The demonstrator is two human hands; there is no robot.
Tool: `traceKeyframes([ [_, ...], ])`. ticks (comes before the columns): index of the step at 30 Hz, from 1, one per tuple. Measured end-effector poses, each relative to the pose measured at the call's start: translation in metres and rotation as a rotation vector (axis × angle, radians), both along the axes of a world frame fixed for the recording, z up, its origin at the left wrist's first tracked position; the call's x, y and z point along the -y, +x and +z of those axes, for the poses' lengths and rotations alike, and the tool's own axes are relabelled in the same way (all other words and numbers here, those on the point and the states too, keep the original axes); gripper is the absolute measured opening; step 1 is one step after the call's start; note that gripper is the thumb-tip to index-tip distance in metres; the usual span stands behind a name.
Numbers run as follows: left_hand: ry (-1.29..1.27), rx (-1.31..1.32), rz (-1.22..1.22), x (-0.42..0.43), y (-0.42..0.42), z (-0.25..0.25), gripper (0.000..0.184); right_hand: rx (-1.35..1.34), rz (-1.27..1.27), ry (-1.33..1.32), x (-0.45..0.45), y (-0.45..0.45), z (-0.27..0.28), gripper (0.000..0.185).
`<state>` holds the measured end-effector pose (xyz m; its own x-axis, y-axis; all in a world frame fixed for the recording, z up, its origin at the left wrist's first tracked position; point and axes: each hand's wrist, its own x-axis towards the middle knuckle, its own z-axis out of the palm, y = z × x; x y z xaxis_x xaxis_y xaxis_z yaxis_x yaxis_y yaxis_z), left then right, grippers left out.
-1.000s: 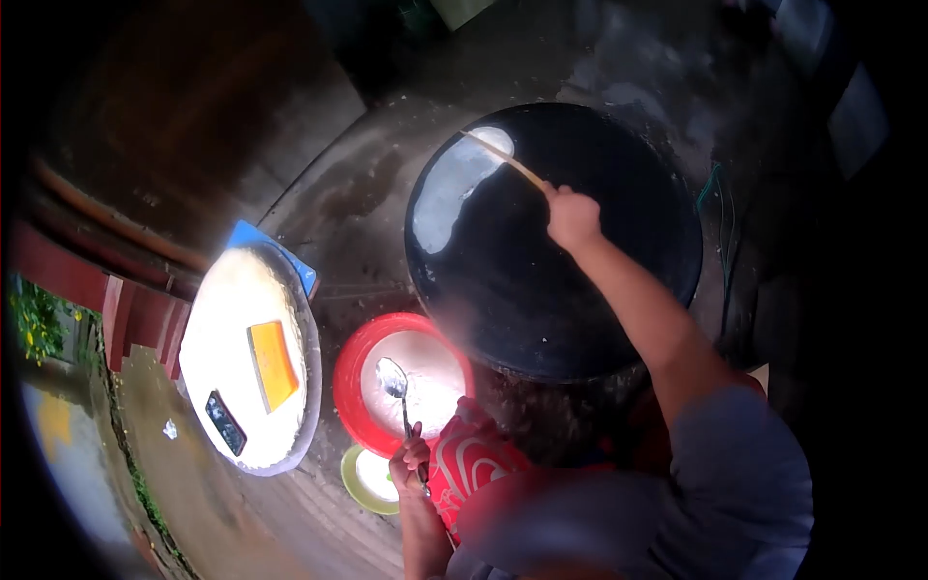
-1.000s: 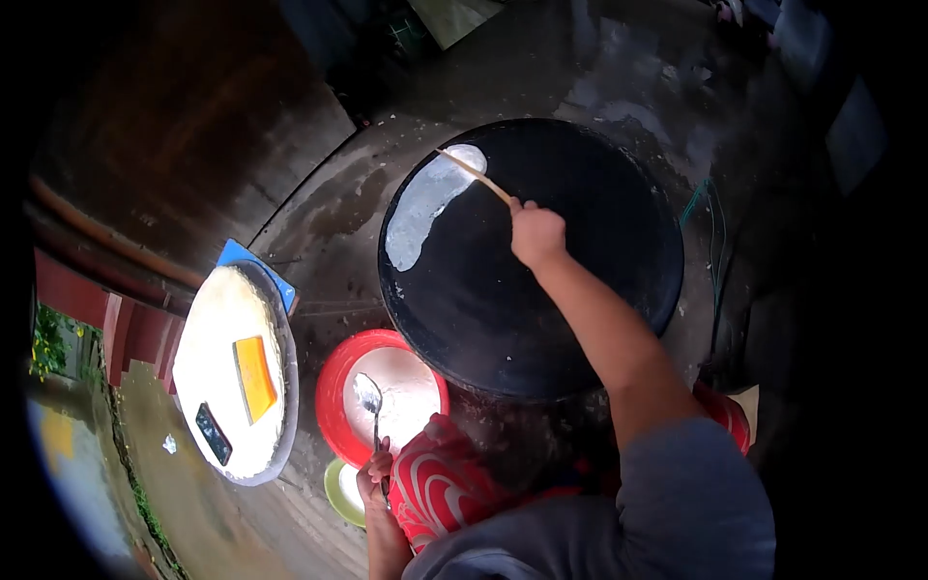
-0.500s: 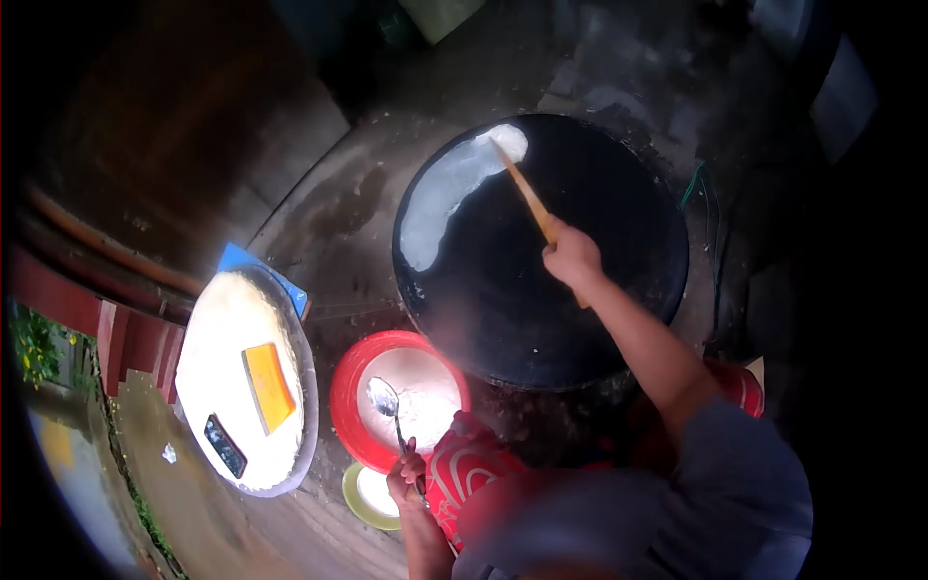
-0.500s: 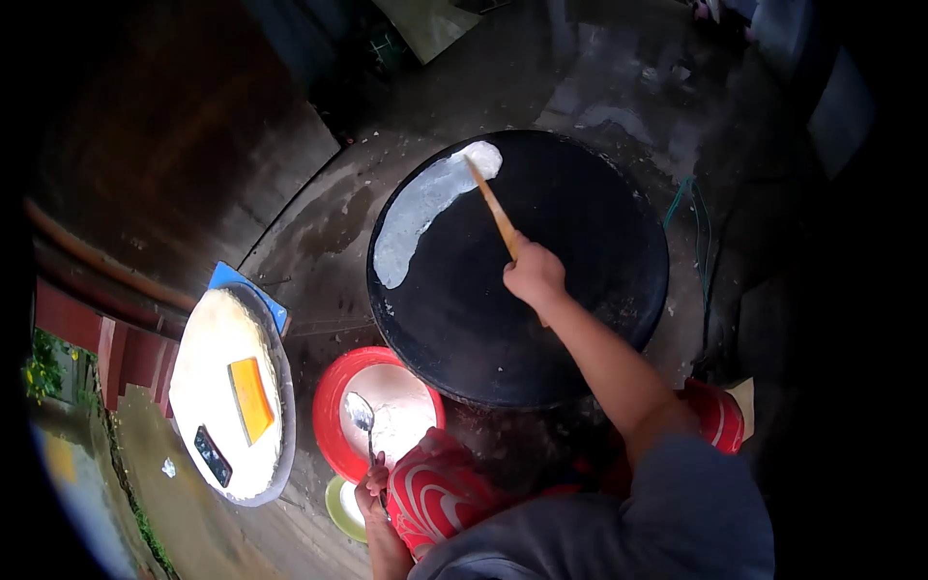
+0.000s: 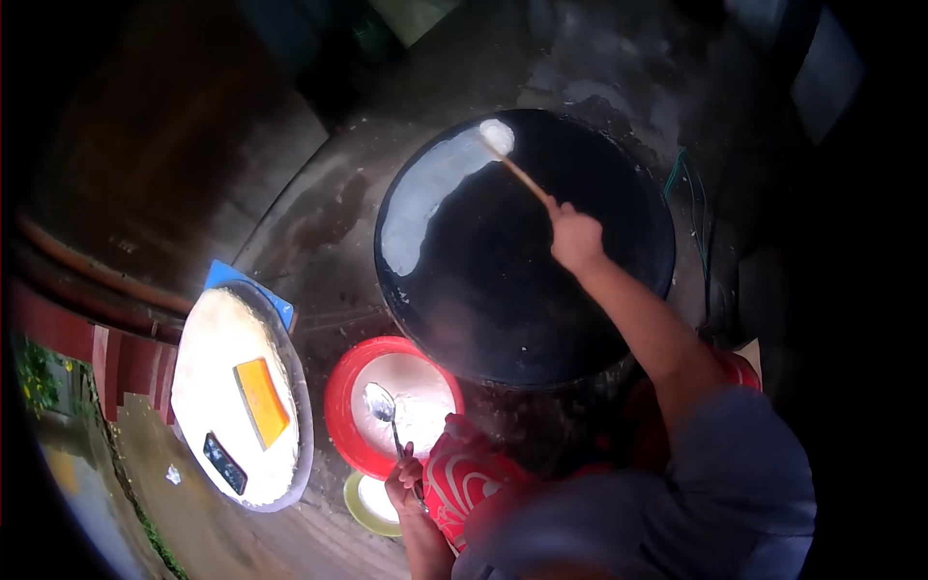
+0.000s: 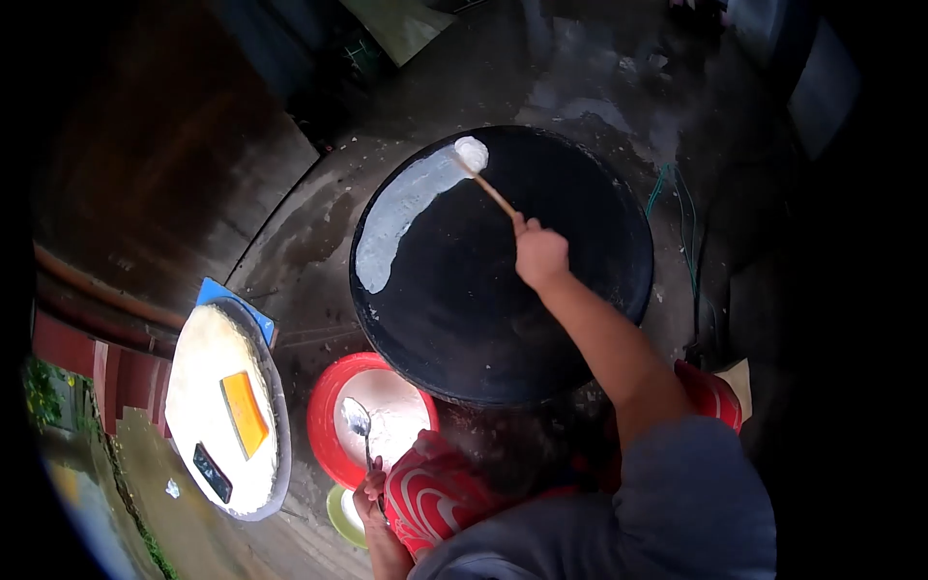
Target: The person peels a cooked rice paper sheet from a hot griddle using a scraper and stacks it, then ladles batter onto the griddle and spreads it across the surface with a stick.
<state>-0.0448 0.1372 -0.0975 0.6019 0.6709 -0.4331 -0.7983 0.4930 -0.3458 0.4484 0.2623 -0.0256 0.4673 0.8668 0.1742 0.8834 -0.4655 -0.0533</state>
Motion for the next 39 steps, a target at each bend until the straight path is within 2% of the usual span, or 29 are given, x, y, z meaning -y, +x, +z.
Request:
traceKeyframes([
  [1,-0.004,-0.017,0.004,0.000,0.000,0.003,0.039,0.006,-0.050,0.012,0.002,0.020,0.004,0.056],
  [2,-0.002,-0.028,0.008,-0.003,0.002,0.006,0.040,-0.175,-0.123,-0.057,0.009,0.022,0.021,0.056],
  [5,0.006,-0.037,0.020,-0.004,0.003,0.005,0.038,-0.355,-0.192,0.099,0.014,-0.019,0.027,0.059],
  [8,-0.028,-0.086,0.035,-0.006,0.007,0.009,0.037,-0.160,0.067,0.055,-0.023,-0.035,0.014,0.053],
  [10,-0.039,-0.090,0.018,-0.004,0.008,0.012,0.037,-0.014,-0.036,0.026,-0.043,0.009,-0.002,0.049],
  [12,-0.053,-0.106,0.016,-0.003,0.001,0.010,0.037,-0.103,-0.118,-0.008,-0.019,0.033,0.008,0.055],
  [15,0.068,-0.145,0.049,-0.001,0.000,0.002,0.038,-0.251,-0.190,-0.028,0.033,-0.016,0.026,0.069],
  [18,0.052,-0.130,0.009,-0.004,-0.003,-0.002,0.038,-0.139,0.116,-0.069,0.033,-0.043,0.010,0.066],
  [20,0.014,-0.142,0.011,0.002,-0.006,-0.004,0.038,0.022,-0.002,0.046,0.014,0.007,-0.014,0.060],
  [23,-0.024,-0.143,0.027,-0.002,-0.013,-0.014,0.037,-0.162,-0.212,-0.083,0.036,0.037,0.017,0.064],
  [26,0.059,-0.215,0.018,-0.005,-0.007,-0.002,0.036,-0.256,-0.216,-0.002,0.035,-0.009,0.030,0.072],
  [27,0.050,-0.196,0.011,-0.006,-0.007,0.001,0.035,-0.259,-0.117,0.017,0.026,-0.017,0.030,0.072],
  [30,-0.057,-0.191,0.026,-0.009,-0.008,0.000,0.035,-0.037,-0.060,-0.030,-0.026,0.009,-0.003,0.052],
  [32,-0.070,-0.227,0.036,-0.006,-0.010,0.012,0.035,0.018,-0.181,-0.027,-0.015,0.043,-0.002,0.046],
  [34,-0.075,-0.239,0.042,-0.008,-0.004,0.030,0.035,0.021,-0.214,-0.041,0.025,0.054,0.014,0.049],
  [36,0.026,-0.063,0.008,-0.008,0.003,0.056,0.035,-0.068,-0.260,-0.126,0.072,0.043,0.040,0.050],
  [38,-0.034,-0.145,0.048,-0.012,0.010,0.078,0.035,-0.317,-0.276,-0.058,0.105,0.035,0.041,0.052],
  [39,-0.070,-0.158,0.063,-0.015,0.016,0.092,0.026,-0.458,-0.219,0.098,0.114,0.045,0.020,0.041],
])
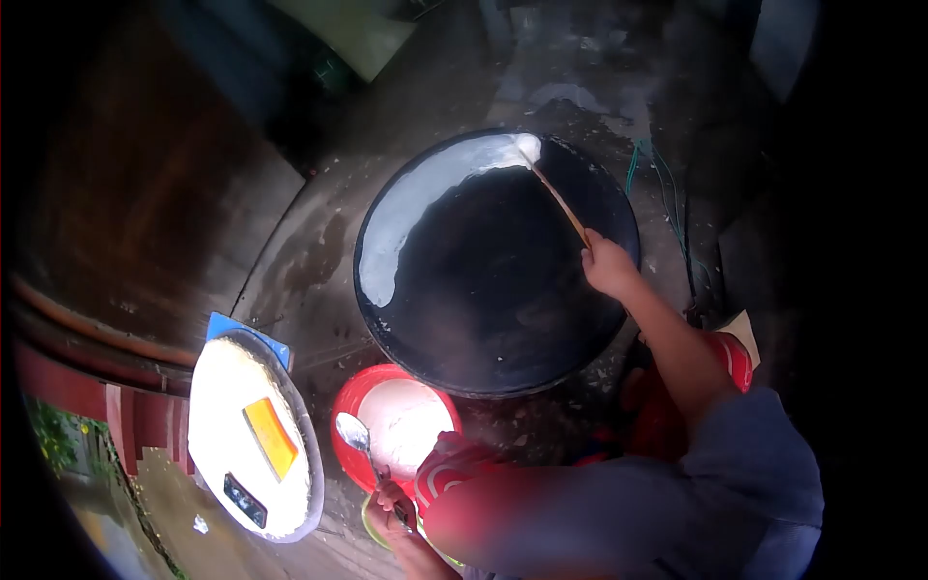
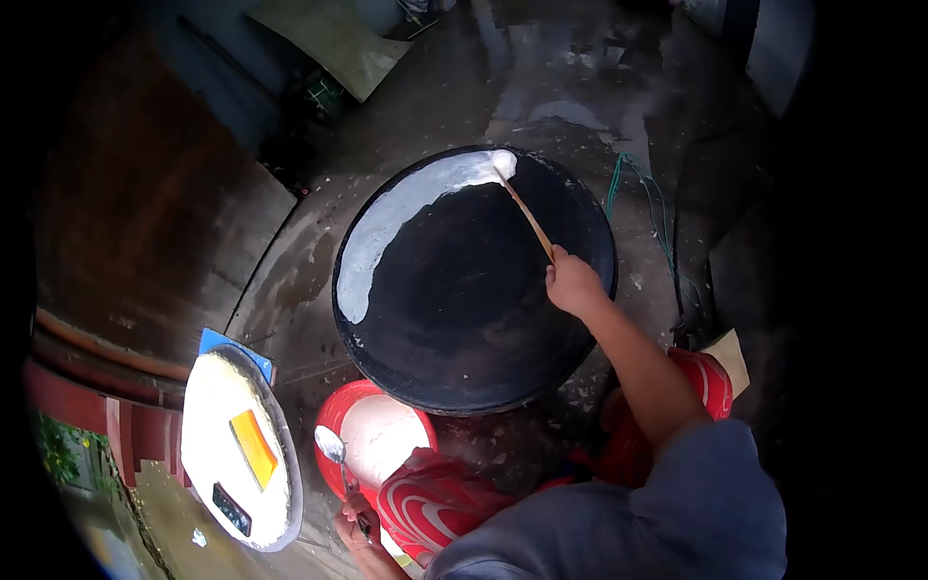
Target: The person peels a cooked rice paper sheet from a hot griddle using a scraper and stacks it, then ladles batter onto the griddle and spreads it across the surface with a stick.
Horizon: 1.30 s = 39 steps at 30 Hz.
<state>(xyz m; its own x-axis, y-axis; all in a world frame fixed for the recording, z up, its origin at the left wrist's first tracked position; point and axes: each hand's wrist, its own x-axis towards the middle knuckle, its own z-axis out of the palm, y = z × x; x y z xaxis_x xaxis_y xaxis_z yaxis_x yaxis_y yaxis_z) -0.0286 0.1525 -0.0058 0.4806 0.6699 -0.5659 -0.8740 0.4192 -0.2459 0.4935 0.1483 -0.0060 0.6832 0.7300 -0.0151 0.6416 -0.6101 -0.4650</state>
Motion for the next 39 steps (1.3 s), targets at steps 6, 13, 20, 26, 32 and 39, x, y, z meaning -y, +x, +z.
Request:
traceKeyframes([
  [6,0.089,0.095,-0.012,-0.009,0.010,0.032,0.031,-0.357,0.022,0.426,-0.009,0.062,-0.002,0.035],
  [13,0.133,0.059,-0.043,-0.017,0.027,0.038,0.033,-0.799,-0.195,0.152,-0.037,0.088,0.021,0.047],
  [20,0.093,0.026,-0.130,-0.024,0.031,0.016,0.033,-0.782,-0.185,0.252,-0.042,0.073,0.014,0.042],
  [26,0.045,-0.080,-0.106,-0.022,0.027,0.010,0.033,-0.557,-0.150,0.407,-0.064,0.113,-0.067,0.032],
  [32,0.054,-0.118,-0.083,-0.020,0.028,0.015,0.033,-0.404,0.118,0.106,-0.075,0.036,-0.021,0.030],
  [39,0.126,-0.123,-0.083,-0.011,0.020,0.010,0.033,-0.340,-0.331,0.218,-0.022,0.055,-0.034,0.031],
])
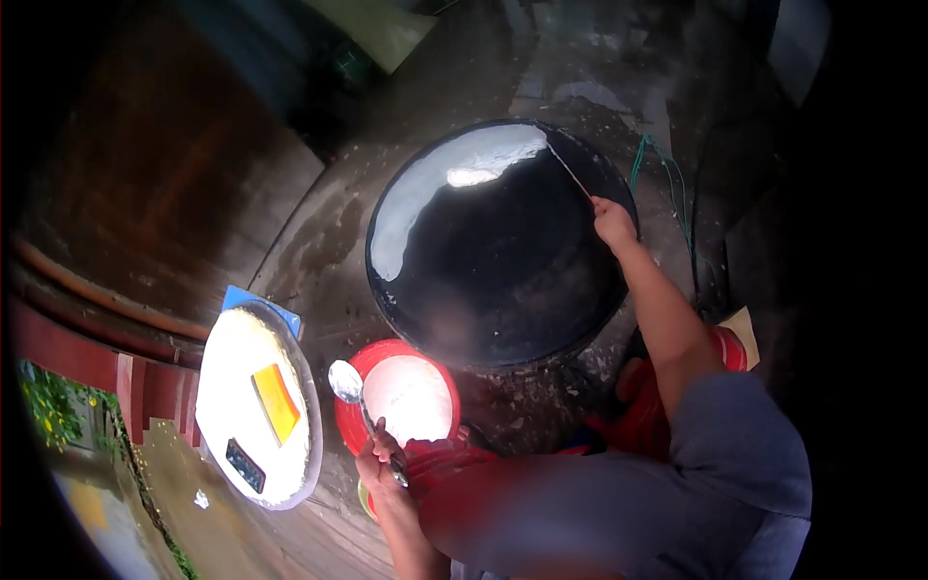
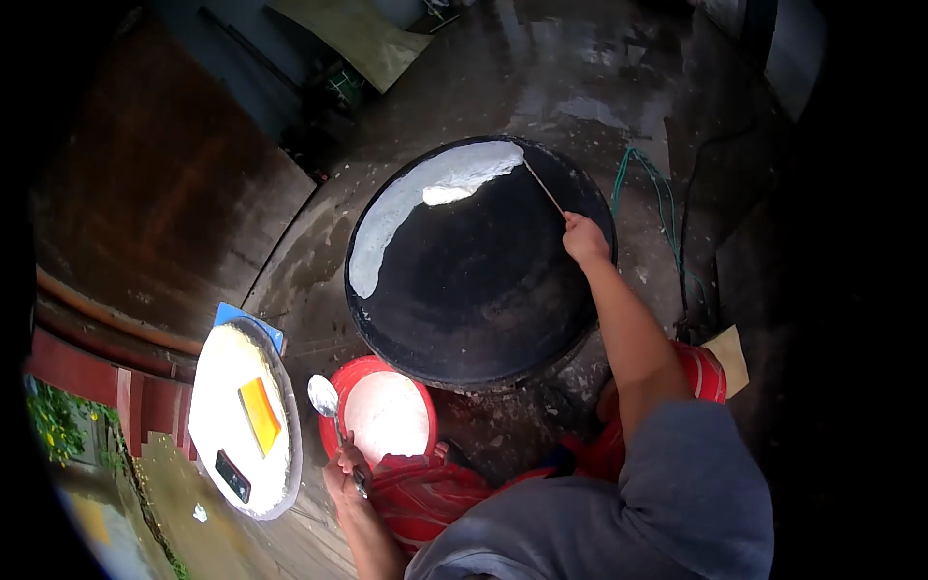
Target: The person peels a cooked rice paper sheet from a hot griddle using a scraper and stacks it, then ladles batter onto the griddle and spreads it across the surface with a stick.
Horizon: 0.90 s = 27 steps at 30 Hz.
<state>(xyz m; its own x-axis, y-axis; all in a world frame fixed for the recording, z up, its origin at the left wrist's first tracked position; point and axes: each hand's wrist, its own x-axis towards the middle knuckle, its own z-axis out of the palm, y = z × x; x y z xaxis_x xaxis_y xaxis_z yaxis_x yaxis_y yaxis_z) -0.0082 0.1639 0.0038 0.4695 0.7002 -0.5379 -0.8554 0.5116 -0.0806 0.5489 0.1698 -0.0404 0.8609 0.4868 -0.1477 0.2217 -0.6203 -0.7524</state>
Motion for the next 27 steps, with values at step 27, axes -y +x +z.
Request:
traceKeyframes([
  [27,-0.024,-0.048,-0.045,0.001,-0.010,-0.012,0.031,-0.015,0.581,-0.023,-0.026,-0.068,0.026,0.030],
])
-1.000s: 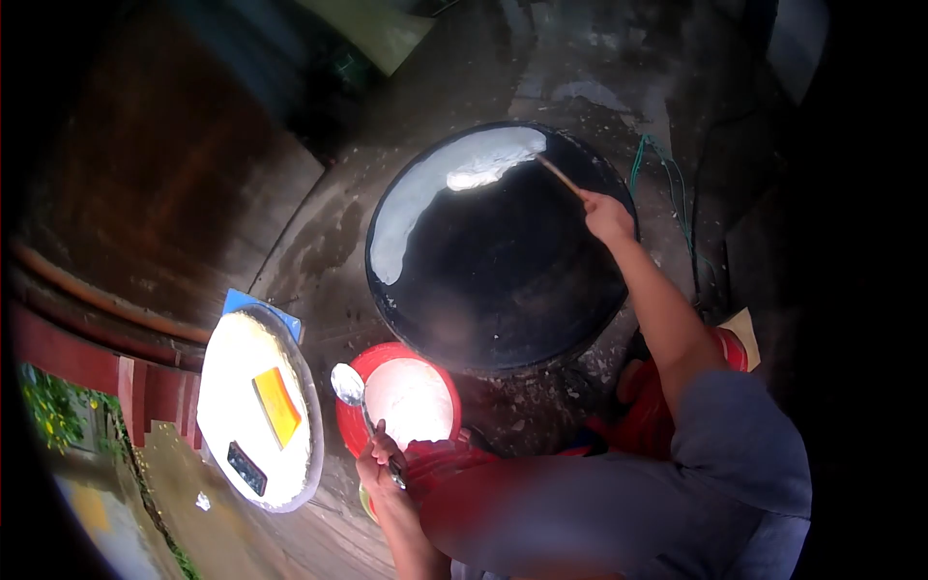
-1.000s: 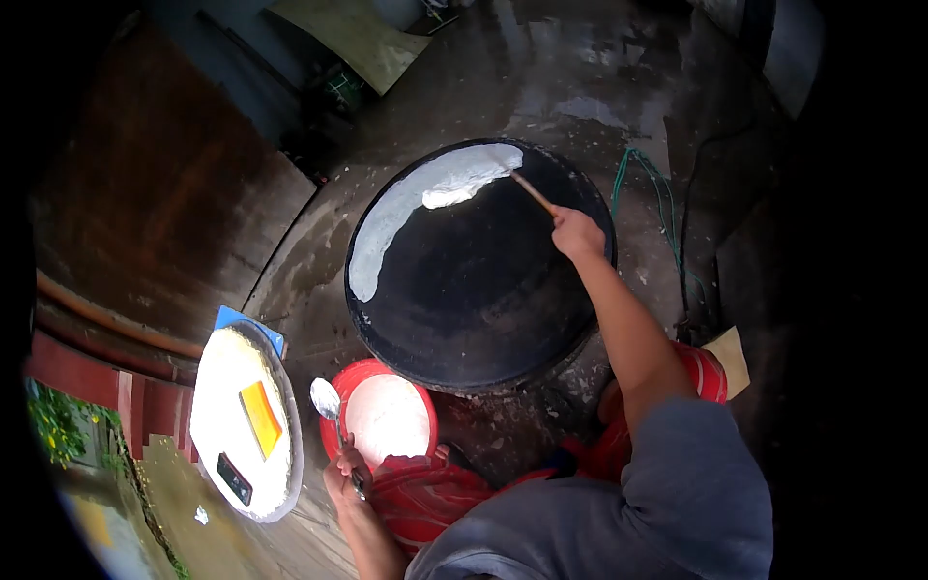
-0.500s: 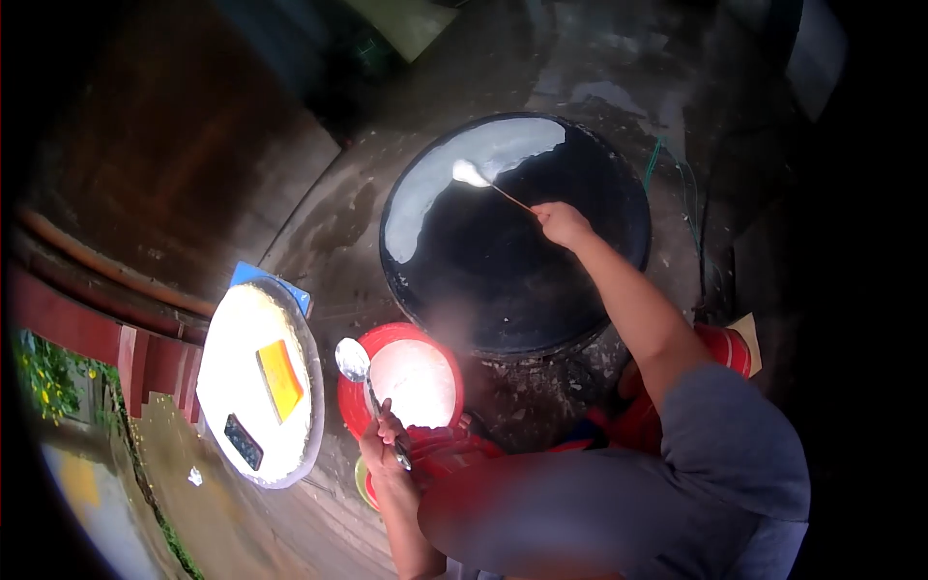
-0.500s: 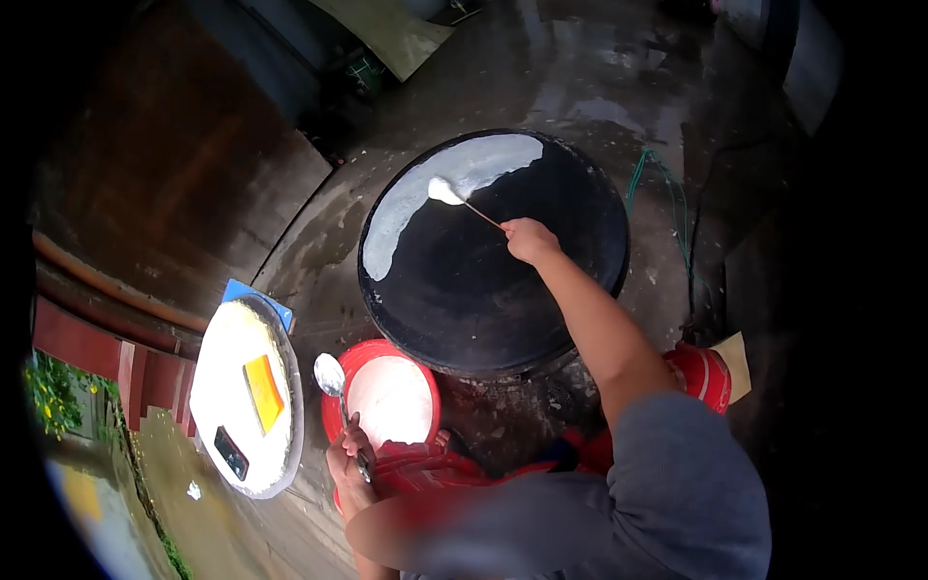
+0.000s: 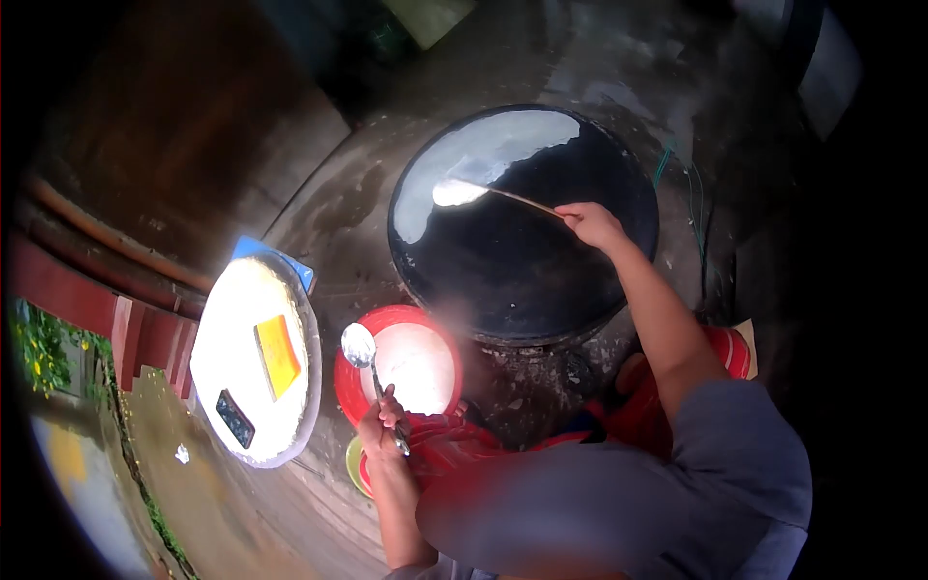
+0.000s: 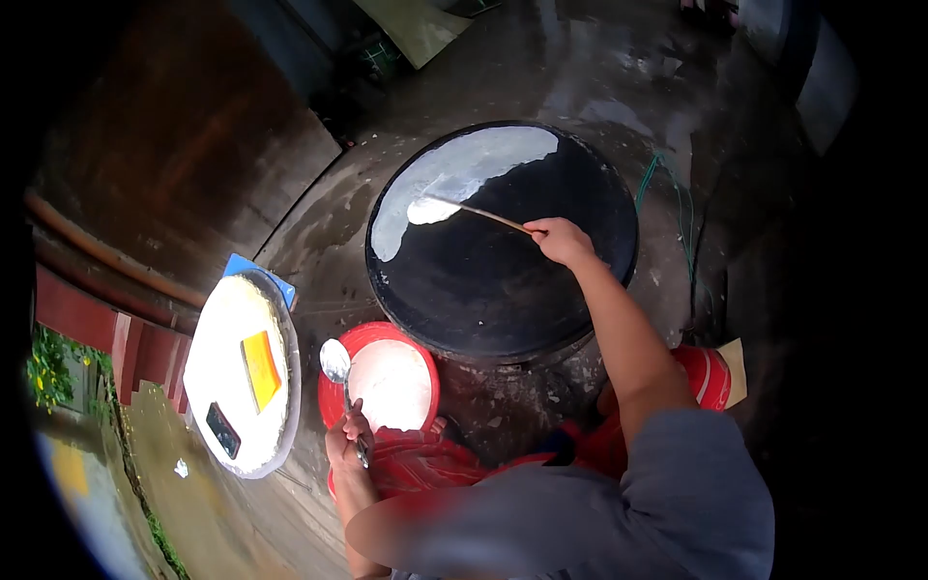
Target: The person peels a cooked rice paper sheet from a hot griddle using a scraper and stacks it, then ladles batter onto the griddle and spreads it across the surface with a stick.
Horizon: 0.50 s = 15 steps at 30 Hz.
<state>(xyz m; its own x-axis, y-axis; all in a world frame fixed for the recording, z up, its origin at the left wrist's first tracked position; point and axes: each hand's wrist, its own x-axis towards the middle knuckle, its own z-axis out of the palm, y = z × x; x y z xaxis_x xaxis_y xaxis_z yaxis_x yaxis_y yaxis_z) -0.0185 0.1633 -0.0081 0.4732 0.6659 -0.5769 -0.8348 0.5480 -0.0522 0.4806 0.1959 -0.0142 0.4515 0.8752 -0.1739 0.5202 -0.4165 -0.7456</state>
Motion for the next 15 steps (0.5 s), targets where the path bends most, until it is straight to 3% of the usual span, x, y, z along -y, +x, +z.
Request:
traceKeyframes([
  [3,0.013,-0.041,-0.002,0.004,0.001,-0.004,0.032,-0.052,-0.067,0.107,-0.022,-0.007,-0.048,0.030],
  [5,0.020,-0.048,0.005,0.002,0.002,-0.001,0.032,0.045,0.063,0.034,-0.018,-0.041,-0.021,0.029],
  [8,0.011,-0.032,0.000,0.004,0.001,0.002,0.032,-0.092,0.168,-0.032,-0.003,-0.029,0.011,0.027],
  [11,0.025,-0.016,0.012,0.008,0.001,-0.001,0.032,-0.076,-0.084,0.191,0.000,-0.030,-0.041,0.027],
  [15,0.049,-0.039,-0.003,0.010,-0.002,-0.001,0.031,0.052,0.168,0.066,0.001,-0.067,-0.021,0.027],
])
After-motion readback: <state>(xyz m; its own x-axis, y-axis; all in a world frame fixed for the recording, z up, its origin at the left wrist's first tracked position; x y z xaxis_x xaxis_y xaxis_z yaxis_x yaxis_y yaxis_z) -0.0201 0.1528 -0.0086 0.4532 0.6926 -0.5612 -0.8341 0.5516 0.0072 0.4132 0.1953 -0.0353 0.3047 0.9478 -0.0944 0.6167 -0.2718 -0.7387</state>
